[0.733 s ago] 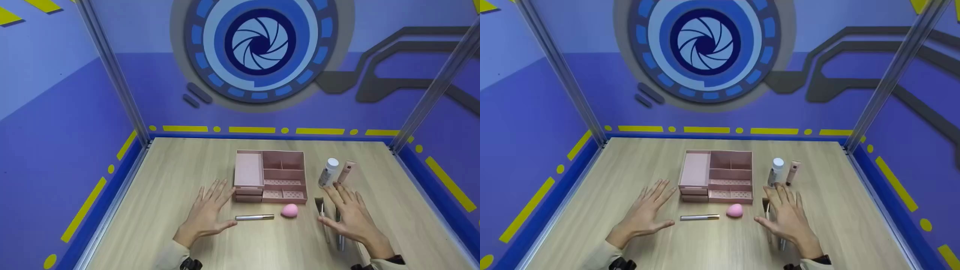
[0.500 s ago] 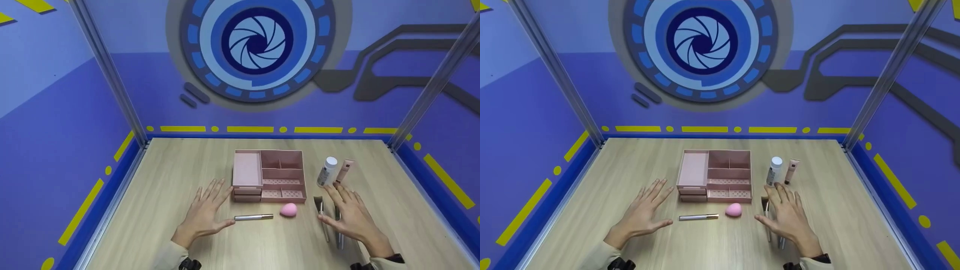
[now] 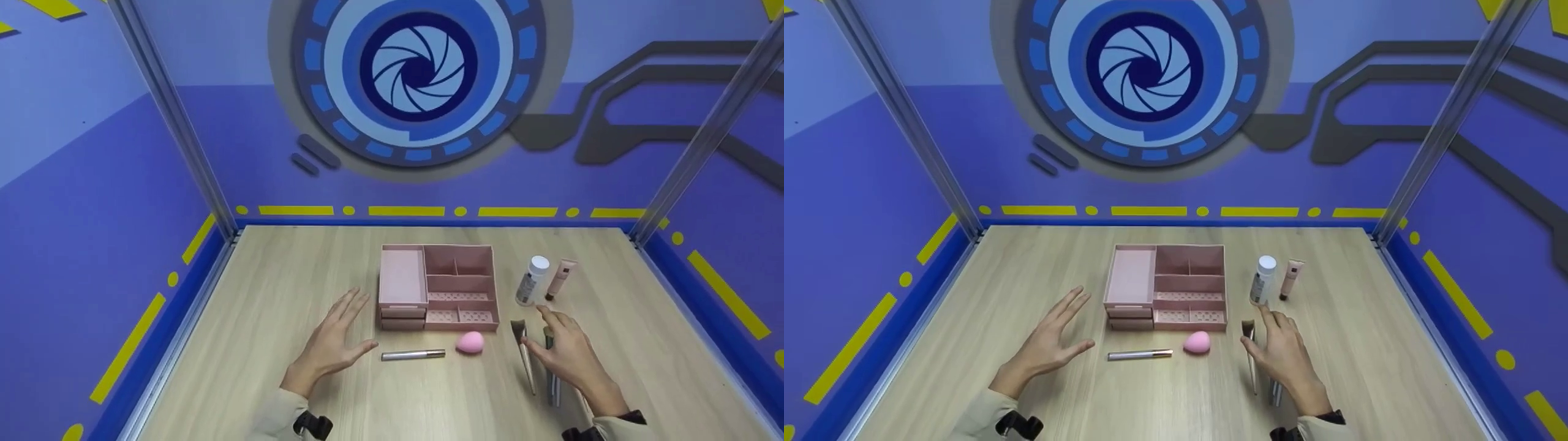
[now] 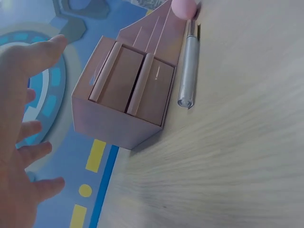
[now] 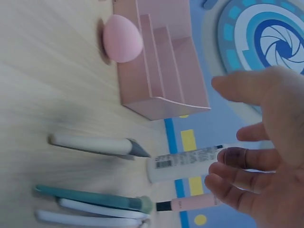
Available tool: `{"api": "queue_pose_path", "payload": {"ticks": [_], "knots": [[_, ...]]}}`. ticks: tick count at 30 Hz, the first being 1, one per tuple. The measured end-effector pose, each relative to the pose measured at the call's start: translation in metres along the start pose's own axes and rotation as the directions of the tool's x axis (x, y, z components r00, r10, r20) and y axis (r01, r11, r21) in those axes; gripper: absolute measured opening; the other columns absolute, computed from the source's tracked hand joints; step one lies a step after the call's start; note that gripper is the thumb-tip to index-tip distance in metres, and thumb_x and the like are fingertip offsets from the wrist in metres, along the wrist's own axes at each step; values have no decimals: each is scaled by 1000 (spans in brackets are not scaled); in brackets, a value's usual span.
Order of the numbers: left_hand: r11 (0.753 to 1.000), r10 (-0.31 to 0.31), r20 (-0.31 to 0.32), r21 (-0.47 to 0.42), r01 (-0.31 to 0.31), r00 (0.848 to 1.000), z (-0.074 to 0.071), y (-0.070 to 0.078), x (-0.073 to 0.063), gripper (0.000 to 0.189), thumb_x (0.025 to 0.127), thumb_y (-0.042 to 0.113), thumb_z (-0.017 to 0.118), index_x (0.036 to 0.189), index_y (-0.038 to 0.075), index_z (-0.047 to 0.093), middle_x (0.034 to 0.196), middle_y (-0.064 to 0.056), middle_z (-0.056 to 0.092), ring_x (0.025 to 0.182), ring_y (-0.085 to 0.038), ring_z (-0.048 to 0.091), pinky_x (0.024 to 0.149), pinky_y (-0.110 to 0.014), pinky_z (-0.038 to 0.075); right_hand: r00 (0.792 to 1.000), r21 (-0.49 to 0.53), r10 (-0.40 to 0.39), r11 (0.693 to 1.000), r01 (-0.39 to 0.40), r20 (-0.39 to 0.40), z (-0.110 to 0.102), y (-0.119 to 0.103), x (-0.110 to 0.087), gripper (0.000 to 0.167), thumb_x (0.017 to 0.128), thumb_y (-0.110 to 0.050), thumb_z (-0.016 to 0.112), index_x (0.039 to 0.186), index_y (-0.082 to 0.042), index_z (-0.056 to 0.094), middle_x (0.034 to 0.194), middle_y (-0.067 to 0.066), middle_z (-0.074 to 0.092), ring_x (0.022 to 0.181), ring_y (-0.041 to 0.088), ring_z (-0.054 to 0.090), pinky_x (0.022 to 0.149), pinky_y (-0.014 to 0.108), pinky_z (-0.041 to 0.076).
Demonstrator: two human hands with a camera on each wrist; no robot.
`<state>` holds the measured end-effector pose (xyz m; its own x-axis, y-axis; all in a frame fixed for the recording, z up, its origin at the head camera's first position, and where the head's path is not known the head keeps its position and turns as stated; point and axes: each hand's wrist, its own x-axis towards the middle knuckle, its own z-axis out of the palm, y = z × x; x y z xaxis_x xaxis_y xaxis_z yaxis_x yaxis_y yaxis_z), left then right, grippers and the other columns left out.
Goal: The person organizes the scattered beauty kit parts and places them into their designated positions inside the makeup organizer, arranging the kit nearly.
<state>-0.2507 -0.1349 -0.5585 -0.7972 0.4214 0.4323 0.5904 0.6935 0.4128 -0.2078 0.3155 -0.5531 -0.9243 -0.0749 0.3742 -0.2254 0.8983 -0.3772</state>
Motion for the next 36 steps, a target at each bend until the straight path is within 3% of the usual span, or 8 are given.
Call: {"api": "queue_pose_path", "payload": {"ticks": [4, 7, 11, 14, 21, 27, 36], "knots": [[995, -2, -17, -99, 1, 1000, 6, -4, 8, 83, 86, 49, 69, 154, 22, 31, 158, -11, 30, 143, -34, 31, 106, -57, 39, 998, -7, 61, 998, -61, 4, 4, 1, 3, 72, 78, -30, 80, 134, 5, 51, 109, 25, 63, 92, 37, 63, 76, 55, 52], [987, -41, -10, -154, 39, 999, 11, -6, 13, 80, 87, 53, 66, 153, 21, 33, 157, -12, 32, 143, -35, 31, 107, -57, 37, 995, -1, 99, 995, -98, 12, 7, 2, 5, 70, 78, -28, 81, 132, 7, 53, 102, 23, 65, 87, 35, 63, 72, 53, 52], [970, -101, 10, -220, 101, 995, 19, -8, 19, 80, 87, 56, 64, 152, 19, 35, 156, -11, 32, 143, -34, 32, 105, -53, 41, 990, 9, 137, 990, -137, 32, 10, 1, 6, 68, 78, -26, 80, 131, 6, 53, 100, 24, 65, 85, 35, 65, 69, 51, 53], [959, -111, 13, -260, 111, 994, 24, -9, 24, 80, 87, 53, 66, 151, 16, 35, 156, -12, 33, 142, -32, 33, 103, -46, 45, 986, 10, 158, 987, -159, 51, 13, 0, 5, 68, 78, -27, 80, 132, 5, 52, 100, 25, 64, 84, 36, 66, 68, 50, 54], [928, -124, 17, -353, 122, 992, 35, -13, 37, 78, 86, 33, 73, 151, 12, 35, 155, -14, 33, 141, -32, 34, 105, -43, 44, 985, 21, 163, 986, -164, 48, 21, 0, 6, 67, 78, -28, 80, 131, 4, 54, 97, 24, 64, 81, 34, 66, 67, 50, 54], [895, -123, 26, -429, 122, 992, 42, -15, 47, 79, 88, 36, 72, 151, 8, 33, 157, -15, 29, 142, -36, 32, 109, -46, 39, 983, 18, 177, 984, -178, 52, 26, 3, 6, 65, 79, -28, 79, 130, 3, 54, 98, 24, 64, 82, 35, 66, 69, 51, 54], [859, -126, 16, -498, 117, 992, 53, -22, 58, 75, 90, 36, 69, 150, 6, 35, 157, -17, 28, 139, -38, 37, 105, -49, 42, 988, -9, 149, 989, -149, 51, 36, 2, 10, 63, 79, -29, 80, 126, 5, 57, 91, 18, 65, 79, 33, 64, 67, 49, 52]]}}
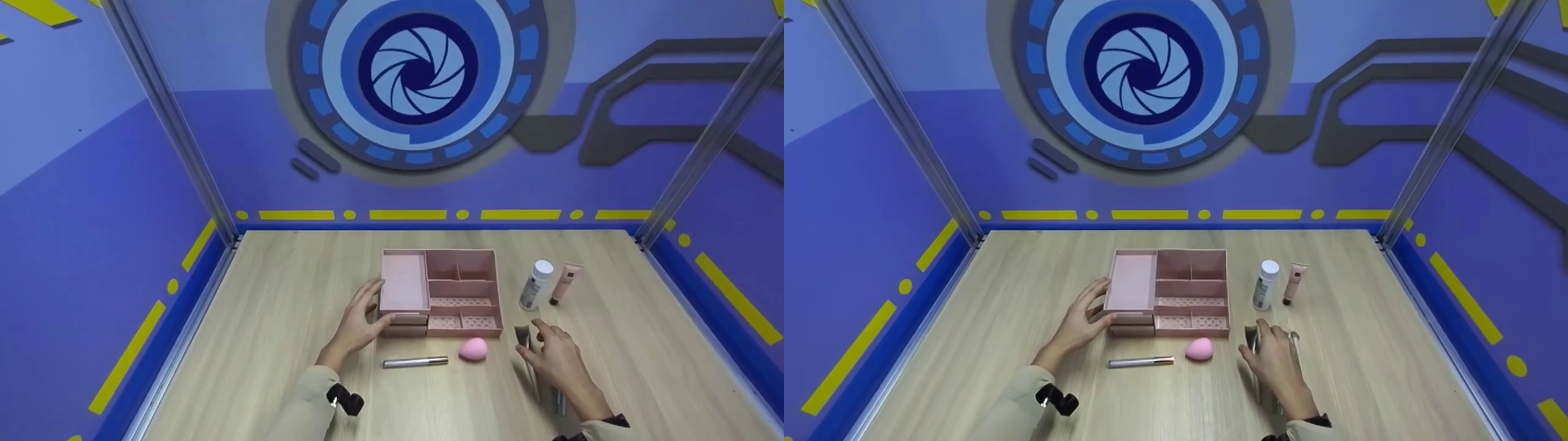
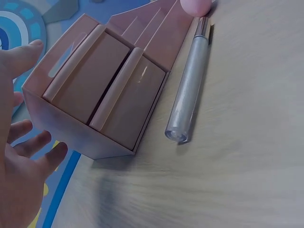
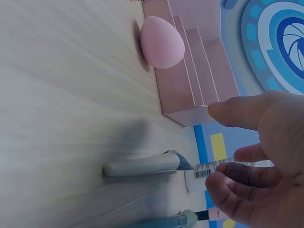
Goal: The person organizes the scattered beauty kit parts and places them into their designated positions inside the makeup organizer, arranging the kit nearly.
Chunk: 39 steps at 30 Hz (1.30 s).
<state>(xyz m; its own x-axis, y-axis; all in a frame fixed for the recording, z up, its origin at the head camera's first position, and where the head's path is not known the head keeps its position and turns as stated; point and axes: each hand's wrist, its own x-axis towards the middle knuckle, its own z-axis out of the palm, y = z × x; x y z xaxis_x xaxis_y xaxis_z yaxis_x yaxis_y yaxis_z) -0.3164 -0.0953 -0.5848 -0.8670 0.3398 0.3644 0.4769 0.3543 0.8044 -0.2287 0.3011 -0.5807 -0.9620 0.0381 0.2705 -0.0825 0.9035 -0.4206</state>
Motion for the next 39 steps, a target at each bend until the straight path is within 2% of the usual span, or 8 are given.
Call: {"api": "queue_pose_path", "payload": {"ticks": [4, 11, 16, 21, 27, 31, 39], "knots": [[1000, -19, -14, 5, 19, 1000, 0, -3, 5, 74, 90, 36, 69, 149, 7, 37, 157, -14, 28, 140, -36, 36, 107, -48, 40, 1000, -19, -24, 1000, 24, -15, 3, -1, 1, 60, 78, -27, 80, 123, 6, 59, 87, 16, 65, 78, 34, 62, 66, 50, 51], [994, -30, -12, -106, 29, 999, -10, 35, 3, 68, 91, 15, 69, 146, -6, 35, 154, -28, 26, 134, -47, 40, 104, -56, 40, 1000, -19, -18, 1000, 18, 2, 6, -4, 3, 53, 77, -24, 81, 118, 5, 61, 85, 15, 66, 76, 33, 60, 64, 49, 49], [995, -28, -6, -97, 27, 1000, -14, 40, 4, 65, 91, 12, 67, 145, -7, 36, 154, -28, 28, 136, -46, 38, 105, -54, 39, 998, -4, 8, 1000, -7, 58, 9, -5, 6, 48, 76, -20, 80, 116, 2, 63, 86, 14, 66, 76, 26, 61, 63, 45, 51], [987, 3, -20, -160, -6, 1000, -8, 24, 6, 63, 91, 8, 66, 144, -10, 36, 153, -32, 27, 135, -49, 37, 103, -56, 41, 990, -18, 56, 998, -55, 125, 12, -4, 5, 49, 76, -15, 78, 119, 1, 63, 85, 11, 64, 73, 20, 57, 58, 36, 49], [984, -32, -16, -177, 28, 999, 0, -4, 10, 65, 91, 15, 69, 147, 2, 39, 156, -21, 29, 136, -42, 38, 103, -47, 45, 988, -45, 71, 997, -65, 134, 16, -2, 3, 49, 75, -9, 77, 121, -1, 64, 83, 8, 63, 70, 18, 54, 57, 33, 46], [979, -49, 3, -197, 48, 999, 1, -9, 10, 66, 91, 21, 69, 148, 6, 39, 157, -17, 28, 137, -40, 38, 104, -45, 45, 986, -59, 81, 996, -73, 148, 19, 0, 3, 47, 75, -6, 74, 121, 0, 63, 87, 10, 65, 70, 19, 53, 55, 32, 45], [967, -74, 27, -242, 78, 997, 1, -12, 10, 62, 93, 17, 66, 149, 10, 38, 159, -13, 27, 139, -39, 36, 106, -49, 42, 981, -45, 108, 994, -103, 162, 21, 2, 1, 42, 77, -1, 64, 119, 4, 62, 72, 3, 58, 57, 14, 51, 44, 25, 38]]}}
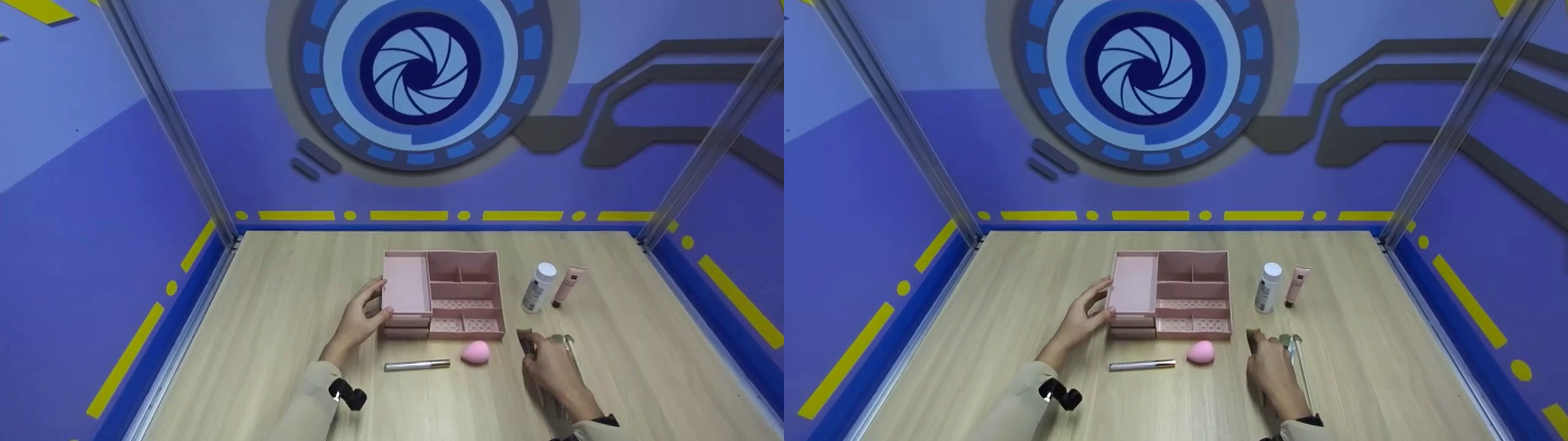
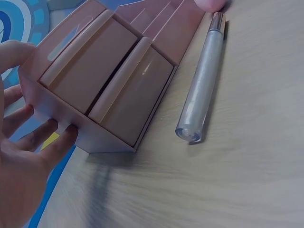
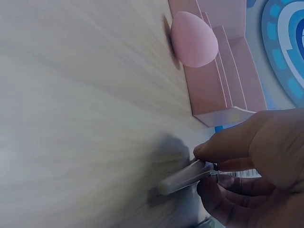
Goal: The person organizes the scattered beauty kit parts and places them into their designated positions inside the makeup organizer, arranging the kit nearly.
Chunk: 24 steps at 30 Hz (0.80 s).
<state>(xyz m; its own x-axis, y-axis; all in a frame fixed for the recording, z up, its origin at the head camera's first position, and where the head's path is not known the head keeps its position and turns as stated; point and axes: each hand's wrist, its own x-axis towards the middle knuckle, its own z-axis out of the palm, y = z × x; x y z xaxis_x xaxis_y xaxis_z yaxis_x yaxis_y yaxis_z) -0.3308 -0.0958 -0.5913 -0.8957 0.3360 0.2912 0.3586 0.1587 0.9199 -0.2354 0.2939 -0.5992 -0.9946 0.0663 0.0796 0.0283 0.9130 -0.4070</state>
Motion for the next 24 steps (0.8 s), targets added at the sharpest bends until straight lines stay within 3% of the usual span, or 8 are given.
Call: {"api": "queue_pose_path", "payload": {"ticks": [6, 15, 24], "knots": [[999, -4, 25, -49, 5, 1000, -2, 0, -1, 66, 93, 12, 66, 149, 3, 34, 160, -17, 22, 140, -45, 30, 107, -57, 37, 1000, -15, 17, 1000, -17, 11, 1, 0, 1, 41, 76, 1, 61, 117, 8, 61, 75, 7, 60, 60, 16, 53, 47, 28, 42], [996, 18, 40, -87, -15, 999, -7, 29, -6, 64, 91, 8, 66, 146, -5, 36, 158, -25, 22, 137, -49, 32, 105, -60, 37, 997, 44, 76, 996, -77, 23, -7, 0, 2, 51, 73, -2, 65, 123, 4, 60, 82, 10, 64, 66, 18, 55, 49, 28, 44], [990, -10, 47, -144, 16, 999, -6, 25, -7, 64, 93, 9, 65, 148, -2, 35, 160, -21, 20, 140, -46, 30, 106, -60, 36, 998, 83, 31, 996, -27, -51, -20, -10, 7, 46, 74, -8, 69, 119, 0, 62, 87, 13, 67, 72, 22, 59, 58, 36, 49]]}}
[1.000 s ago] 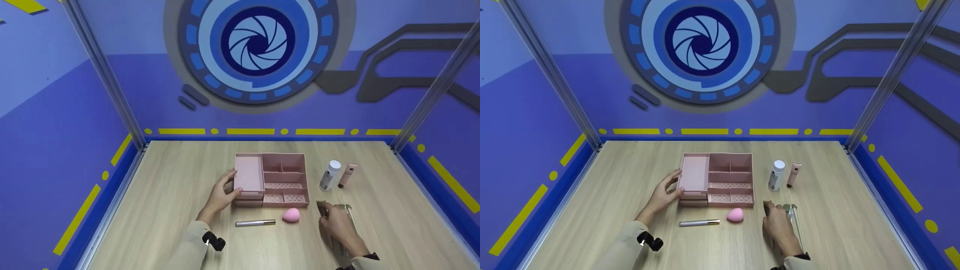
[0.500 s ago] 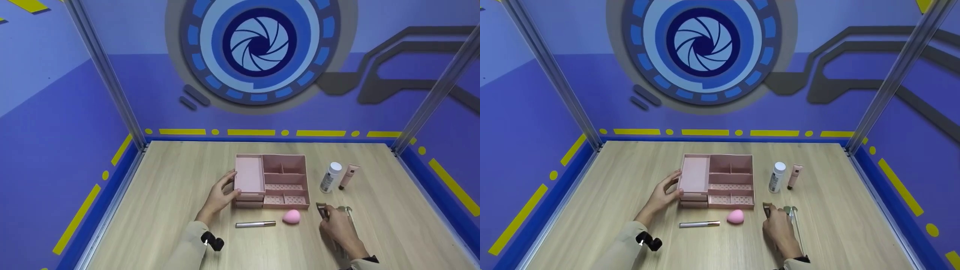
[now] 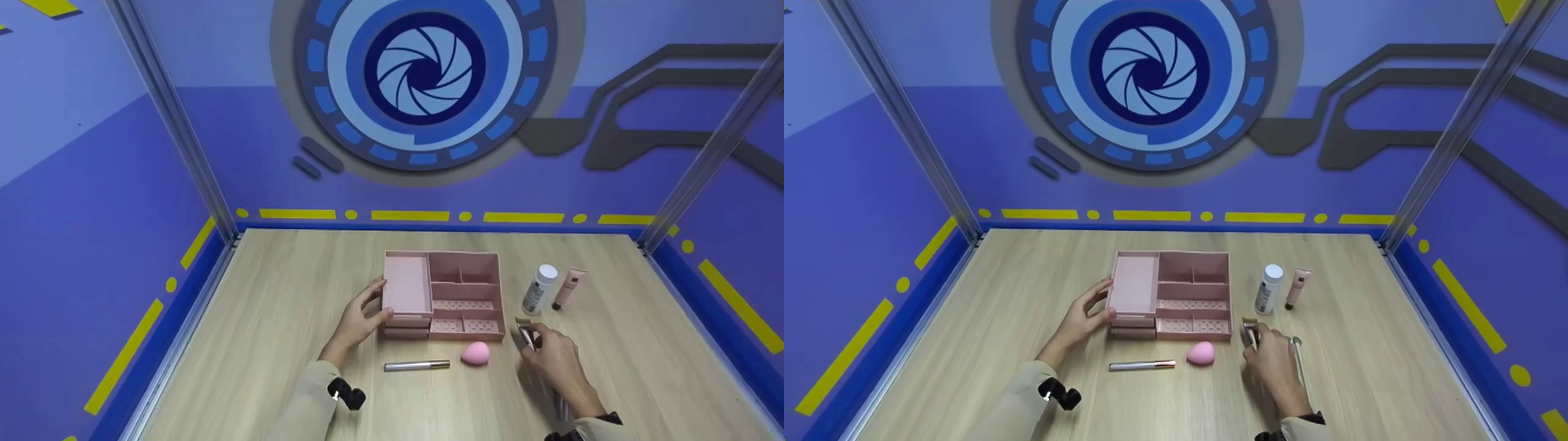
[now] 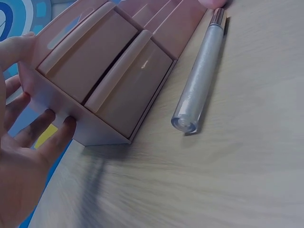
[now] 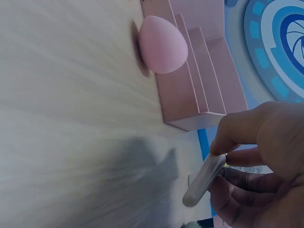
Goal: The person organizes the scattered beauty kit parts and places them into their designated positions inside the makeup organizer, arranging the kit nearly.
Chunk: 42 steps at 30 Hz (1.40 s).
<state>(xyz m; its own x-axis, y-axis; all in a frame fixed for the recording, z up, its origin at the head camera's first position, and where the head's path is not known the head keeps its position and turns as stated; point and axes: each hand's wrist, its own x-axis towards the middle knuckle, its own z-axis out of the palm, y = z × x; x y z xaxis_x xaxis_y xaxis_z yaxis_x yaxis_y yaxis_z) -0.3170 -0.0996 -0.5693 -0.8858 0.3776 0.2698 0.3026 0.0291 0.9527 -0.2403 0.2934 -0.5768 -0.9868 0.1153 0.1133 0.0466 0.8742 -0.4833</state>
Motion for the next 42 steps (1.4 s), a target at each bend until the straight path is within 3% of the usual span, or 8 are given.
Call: {"api": "queue_pose_path", "payload": {"ticks": [4, 9, 14, 18, 25, 33, 42], "knots": [[1000, -5, -1, -12, 5, 1000, 0, -6, 2, 64, 93, 9, 64, 149, -1, 34, 160, -20, 20, 140, -45, 30, 107, -58, 36, 998, 13, -42, 999, 43, -57, -1, -3, 3, 41, 74, -9, 71, 114, -4, 65, 84, 12, 68, 75, 24, 60, 63, 42, 49], [1000, 6, -19, 15, -5, 1000, -1, -26, 5, 64, 94, 12, 65, 150, 5, 36, 160, -15, 23, 141, -42, 31, 107, -55, 38, 993, 41, -71, 996, 75, -92, -4, -10, 7, 42, 73, -9, 72, 115, -5, 67, 82, 10, 69, 74, 24, 61, 64, 43, 48], [1000, -6, -16, 3, 6, 1000, -1, -14, 3, 65, 93, 12, 66, 149, 1, 35, 160, -18, 22, 140, -45, 30, 107, -60, 35, 989, 67, -76, 994, 85, -127, -8, -23, 12, 40, 74, -10, 73, 113, -7, 68, 82, 8, 71, 75, 24, 65, 64, 45, 50], [1000, 10, -15, 16, -10, 1000, 0, -5, -1, 64, 92, 8, 66, 147, -4, 36, 157, -24, 24, 137, -47, 33, 105, -59, 37, 985, 74, -100, 991, 111, -138, -10, -33, 16, 39, 74, -11, 72, 112, -7, 68, 82, 7, 71, 74, 21, 64, 62, 40, 51], [1000, 25, -16, 18, -25, 1000, 2, -3, 0, 65, 92, 8, 66, 147, -6, 35, 156, -27, 26, 138, -47, 33, 105, -58, 38, 978, 81, -139, 985, 153, -156, -16, -50, 28, 41, 74, -10, 72, 114, -4, 67, 81, 8, 71, 73, 21, 65, 64, 37, 52], [992, 33, -33, 122, -28, 999, 1, 5, 1, 64, 92, 11, 66, 147, -5, 36, 153, -24, 34, 136, -43, 40, 115, -54, 25, 966, 92, -196, 973, 214, -170, -21, -71, 42, 43, 73, -6, 72, 115, -2, 66, 82, 11, 72, 73, 24, 67, 62, 37, 54], [993, 37, -23, 109, -34, 999, 0, 5, 1, 65, 91, 10, 67, 146, -6, 36, 154, -26, 32, 135, -44, 40, 114, -54, 28, 967, 162, -200, 961, 225, -157, -24, -93, 52, 41, 75, -6, 70, 115, 0, 65, 87, 14, 73, 76, 25, 70, 67, 39, 58]]}}
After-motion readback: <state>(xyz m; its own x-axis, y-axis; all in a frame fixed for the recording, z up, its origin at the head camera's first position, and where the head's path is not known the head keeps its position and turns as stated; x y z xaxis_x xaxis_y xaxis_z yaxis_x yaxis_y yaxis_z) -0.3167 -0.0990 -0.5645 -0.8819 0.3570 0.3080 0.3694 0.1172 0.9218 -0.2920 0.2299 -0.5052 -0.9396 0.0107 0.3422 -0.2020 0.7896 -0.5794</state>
